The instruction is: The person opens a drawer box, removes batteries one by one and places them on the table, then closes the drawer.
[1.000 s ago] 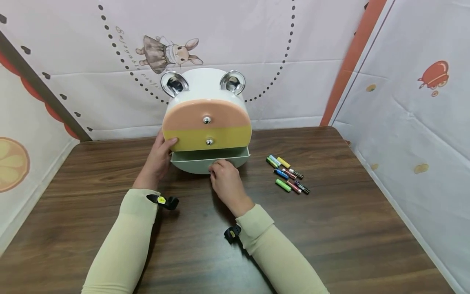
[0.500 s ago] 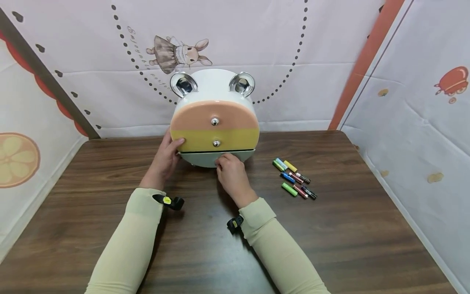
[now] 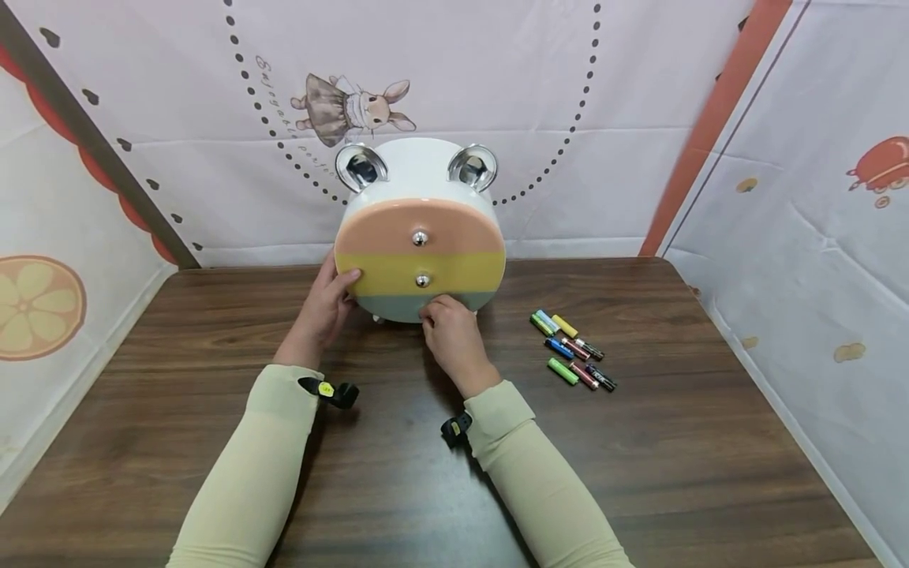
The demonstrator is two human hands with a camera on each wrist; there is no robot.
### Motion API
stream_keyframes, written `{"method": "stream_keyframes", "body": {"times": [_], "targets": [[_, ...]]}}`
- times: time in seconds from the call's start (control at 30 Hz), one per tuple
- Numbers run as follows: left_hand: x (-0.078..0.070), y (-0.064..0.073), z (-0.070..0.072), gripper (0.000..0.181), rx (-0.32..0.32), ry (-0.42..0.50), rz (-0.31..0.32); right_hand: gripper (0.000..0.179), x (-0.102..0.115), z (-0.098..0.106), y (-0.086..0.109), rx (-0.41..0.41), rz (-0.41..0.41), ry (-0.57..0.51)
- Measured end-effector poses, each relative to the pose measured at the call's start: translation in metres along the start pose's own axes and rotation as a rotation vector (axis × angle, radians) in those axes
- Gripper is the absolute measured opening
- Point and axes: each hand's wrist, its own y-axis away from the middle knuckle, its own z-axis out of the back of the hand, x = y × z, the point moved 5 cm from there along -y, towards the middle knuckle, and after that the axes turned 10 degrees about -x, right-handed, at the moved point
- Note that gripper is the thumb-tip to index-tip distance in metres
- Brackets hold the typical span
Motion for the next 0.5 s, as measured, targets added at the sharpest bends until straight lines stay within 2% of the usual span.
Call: {"method": "stream_keyframes", "body": {"times": [0.33,0.43,0.5], "targets": [[0.003,-0.002,0.012,0.065,0.000,-0.022,0.034,0.008,0.000,0.002,-0.002,0.021,0.047,0.016],[0.004,-0.001,0.020,0.067,-0.008,-0.098,0.033,0.008,-0.003,0.009,-0.004,0.017,0.044,0.020],[0.006,0.000,0.027,0.070,-0.017,-0.189,0.030,0.007,-0.006,0.017,-0.005,0.002,0.047,0.030]]}}
